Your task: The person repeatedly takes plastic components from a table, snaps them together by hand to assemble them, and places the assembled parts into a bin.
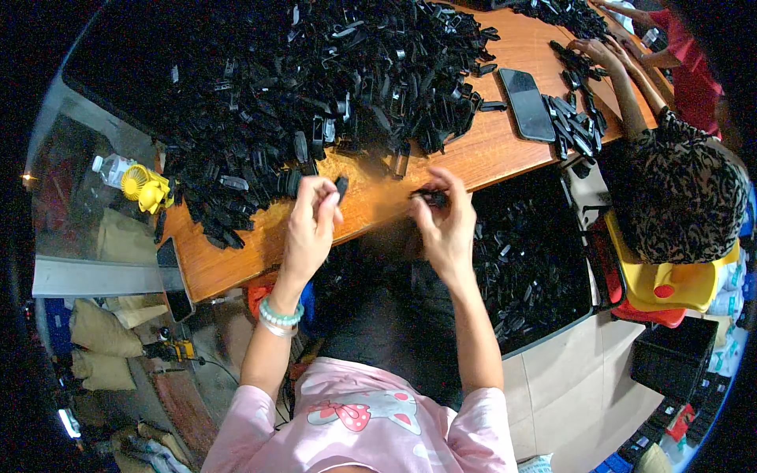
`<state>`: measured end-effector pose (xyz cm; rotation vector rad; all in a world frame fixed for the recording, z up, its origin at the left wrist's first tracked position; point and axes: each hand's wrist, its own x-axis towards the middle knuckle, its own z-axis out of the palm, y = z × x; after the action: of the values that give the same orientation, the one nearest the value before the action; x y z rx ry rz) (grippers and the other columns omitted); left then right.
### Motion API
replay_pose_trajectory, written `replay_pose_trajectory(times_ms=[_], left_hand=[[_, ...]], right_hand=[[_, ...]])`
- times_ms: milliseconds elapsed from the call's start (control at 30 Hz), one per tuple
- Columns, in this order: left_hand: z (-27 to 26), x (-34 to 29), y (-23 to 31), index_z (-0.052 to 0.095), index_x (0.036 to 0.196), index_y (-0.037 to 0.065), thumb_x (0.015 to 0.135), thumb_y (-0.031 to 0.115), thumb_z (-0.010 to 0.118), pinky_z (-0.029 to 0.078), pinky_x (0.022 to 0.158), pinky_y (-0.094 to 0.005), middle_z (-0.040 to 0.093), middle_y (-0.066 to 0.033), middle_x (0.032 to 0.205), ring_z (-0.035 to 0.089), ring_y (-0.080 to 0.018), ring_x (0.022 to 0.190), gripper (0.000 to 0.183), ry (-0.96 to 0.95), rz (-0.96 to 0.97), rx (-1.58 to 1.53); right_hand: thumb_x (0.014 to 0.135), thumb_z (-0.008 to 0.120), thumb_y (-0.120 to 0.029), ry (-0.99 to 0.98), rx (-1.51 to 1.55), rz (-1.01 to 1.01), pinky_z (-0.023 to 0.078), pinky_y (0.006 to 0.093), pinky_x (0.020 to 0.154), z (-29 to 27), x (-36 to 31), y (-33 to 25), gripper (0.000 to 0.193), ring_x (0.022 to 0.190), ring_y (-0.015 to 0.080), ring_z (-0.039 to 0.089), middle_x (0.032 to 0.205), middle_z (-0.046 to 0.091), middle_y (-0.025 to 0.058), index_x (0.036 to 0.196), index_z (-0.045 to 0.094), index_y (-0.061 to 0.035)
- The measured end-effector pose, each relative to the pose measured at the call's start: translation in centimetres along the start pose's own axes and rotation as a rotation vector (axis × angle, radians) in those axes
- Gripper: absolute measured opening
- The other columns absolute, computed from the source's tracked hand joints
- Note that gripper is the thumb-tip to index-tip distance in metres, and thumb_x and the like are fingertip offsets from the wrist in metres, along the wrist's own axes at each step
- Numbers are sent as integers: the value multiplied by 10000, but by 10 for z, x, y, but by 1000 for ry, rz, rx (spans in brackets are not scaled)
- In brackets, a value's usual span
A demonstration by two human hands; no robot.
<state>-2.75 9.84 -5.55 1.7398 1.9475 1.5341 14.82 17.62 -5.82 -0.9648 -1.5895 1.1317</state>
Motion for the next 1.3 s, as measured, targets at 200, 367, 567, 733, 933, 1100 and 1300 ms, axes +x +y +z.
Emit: replay_pose_trajectory(times_ms=[200, 367, 567, 733, 933, 1100, 1300], left_hand=[[-24, -30, 33, 548, 1130, 2, 792, 35, 702, 453, 624, -224, 569, -17, 798, 523, -76, 650, 373, -333, -384, -599], [-38, -31, 47, 616, 951, -19, 733, 56, 750, 420, 523, -247, 589, -68, 813, 547, -110, 621, 266, -239, -76, -182], [-44, -42, 48, 609, 919, -18, 716, 50, 766, 396, 484, -222, 582, -53, 755, 513, -88, 548, 266, -153, -221, -306], [-53, -40, 53, 600, 885, -15, 723, 48, 758, 382, 466, -251, 544, -55, 674, 487, -103, 515, 236, -154, -123, -256], [-65, -41, 54, 595, 901, -37, 759, 28, 720, 412, 479, -257, 545, -68, 653, 507, -112, 520, 200, -251, -120, -112], [-47, -48, 54, 598, 1058, -73, 796, 13, 684, 524, 612, -244, 630, -106, 894, 632, -140, 690, 289, -141, -172, -270], [-54, -52, 38, 627, 1084, -53, 837, 63, 656, 470, 578, -219, 610, -50, 868, 571, -80, 699, 274, -209, -395, -589]], right_hand=[[932, 473, -40, -335, 443, 6, 484, 288, 841, 7, -30, -31, 306, 924, 176, 610, 1117, 576, 135, 1214, 511, 74], [935, 469, -45, -423, 261, -142, 469, 290, 832, 8, -44, -50, 347, 934, 205, 600, 1126, 579, 150, 1272, 487, 34], [867, 520, 22, -508, -51, -266, 451, 337, 863, 10, -47, -51, 422, 974, 312, 582, 1058, 568, 193, 1287, 472, 18], [790, 560, 71, -568, -130, -372, 461, 380, 759, 12, -51, -52, 430, 886, 367, 553, 942, 542, 192, 1211, 480, 31], [739, 565, 93, -552, -279, -453, 455, 414, 716, 20, -55, -48, 486, 829, 364, 546, 904, 534, 188, 1211, 468, 25], [741, 589, 85, -404, -319, -534, 477, 393, 765, 32, -59, -36, 495, 885, 356, 565, 1001, 553, 186, 1222, 499, 16], [740, 711, -37, -409, 216, -74, 470, 274, 694, 33, -56, -34, 306, 794, 206, 586, 967, 581, 110, 1026, 609, 9]])
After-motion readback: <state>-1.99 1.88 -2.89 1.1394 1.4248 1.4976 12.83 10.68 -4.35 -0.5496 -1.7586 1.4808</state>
